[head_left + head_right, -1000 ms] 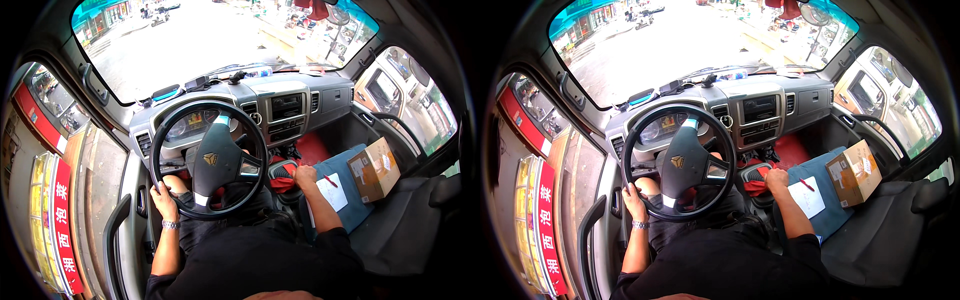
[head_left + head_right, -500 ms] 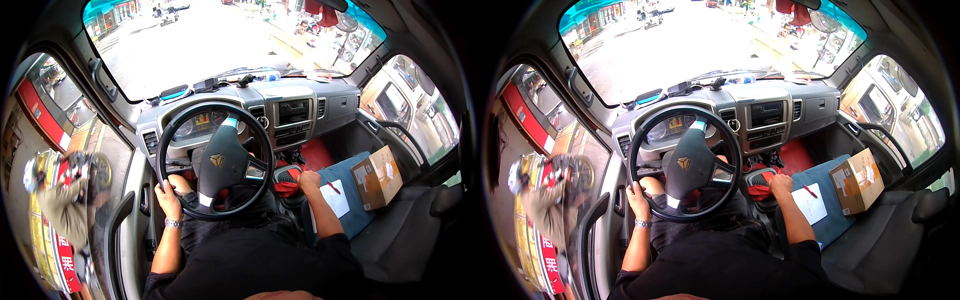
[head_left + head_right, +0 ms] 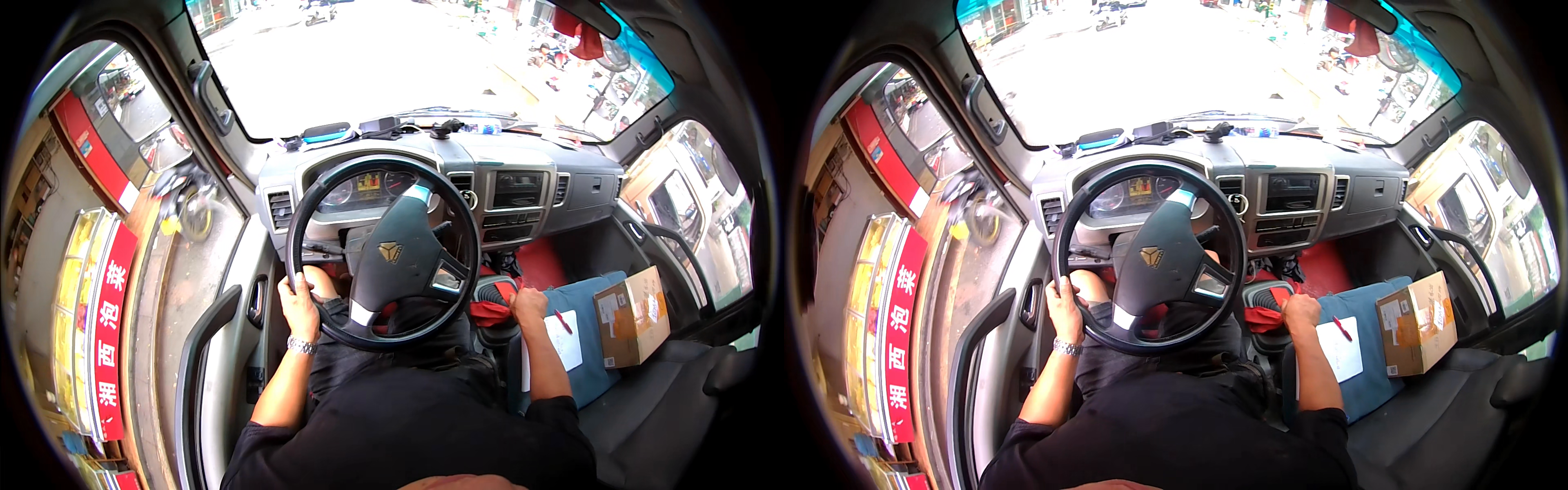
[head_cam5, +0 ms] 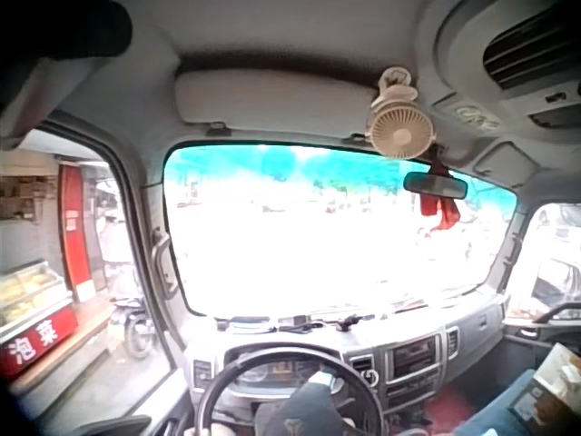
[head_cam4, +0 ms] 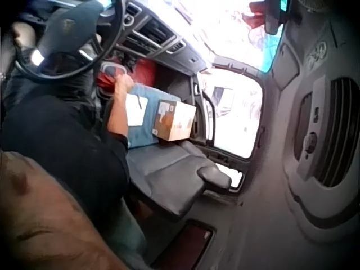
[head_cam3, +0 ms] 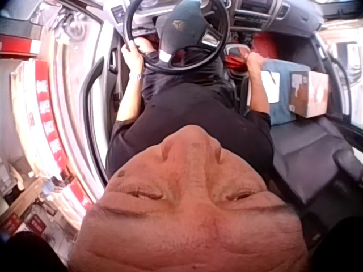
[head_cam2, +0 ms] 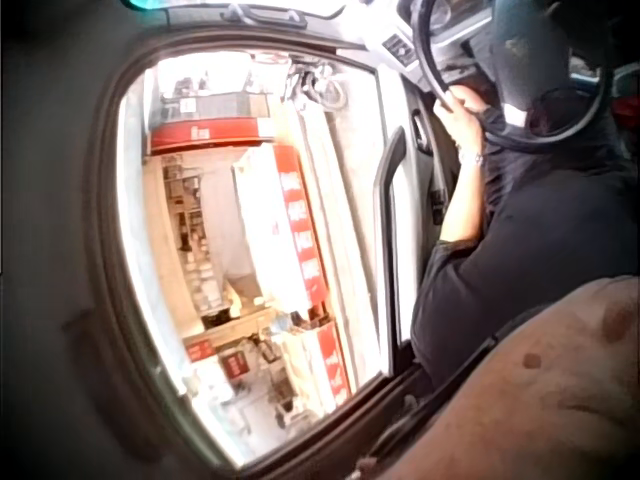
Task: The person drives a truck along a busy street, turning the steering wheel by hand and using the gear shift.
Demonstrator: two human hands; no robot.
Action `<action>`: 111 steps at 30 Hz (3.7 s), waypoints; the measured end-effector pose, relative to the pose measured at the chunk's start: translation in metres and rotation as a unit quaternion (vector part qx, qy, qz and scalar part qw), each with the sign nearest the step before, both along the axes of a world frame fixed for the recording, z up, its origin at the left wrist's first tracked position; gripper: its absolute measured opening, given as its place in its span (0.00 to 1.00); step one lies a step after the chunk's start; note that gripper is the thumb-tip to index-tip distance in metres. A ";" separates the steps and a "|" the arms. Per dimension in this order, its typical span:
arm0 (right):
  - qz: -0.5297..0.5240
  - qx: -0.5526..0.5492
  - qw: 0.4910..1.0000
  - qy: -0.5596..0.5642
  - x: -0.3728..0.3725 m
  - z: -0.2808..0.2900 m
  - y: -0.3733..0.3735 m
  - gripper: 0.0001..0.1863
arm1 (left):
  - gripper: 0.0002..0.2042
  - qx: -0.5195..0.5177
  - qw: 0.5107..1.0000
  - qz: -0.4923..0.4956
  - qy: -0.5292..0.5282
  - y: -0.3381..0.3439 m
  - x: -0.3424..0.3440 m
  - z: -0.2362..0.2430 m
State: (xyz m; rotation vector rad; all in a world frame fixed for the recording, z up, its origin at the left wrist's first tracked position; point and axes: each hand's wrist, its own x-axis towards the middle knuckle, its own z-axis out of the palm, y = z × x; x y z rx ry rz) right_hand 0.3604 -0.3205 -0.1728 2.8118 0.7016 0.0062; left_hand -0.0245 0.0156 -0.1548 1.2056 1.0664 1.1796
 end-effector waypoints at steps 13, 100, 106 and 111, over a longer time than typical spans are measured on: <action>0.003 -0.002 1.000 0.002 -0.005 0.009 0.004 0.23 | 0.19 0.008 1.000 -0.019 -0.008 0.000 0.000 0.005; 0.005 0.046 0.999 0.025 -0.007 0.001 0.010 0.24 | 0.17 -0.007 1.000 0.007 -0.018 -0.002 -0.003 0.001; -0.003 0.036 0.999 0.025 -0.009 0.003 0.014 0.24 | 0.18 0.002 1.000 0.004 -0.026 -0.002 -0.003 0.003; -0.004 0.048 0.999 0.016 -0.005 -0.002 0.012 0.23 | 0.18 0.002 0.999 0.002 -0.033 -0.002 -0.004 0.004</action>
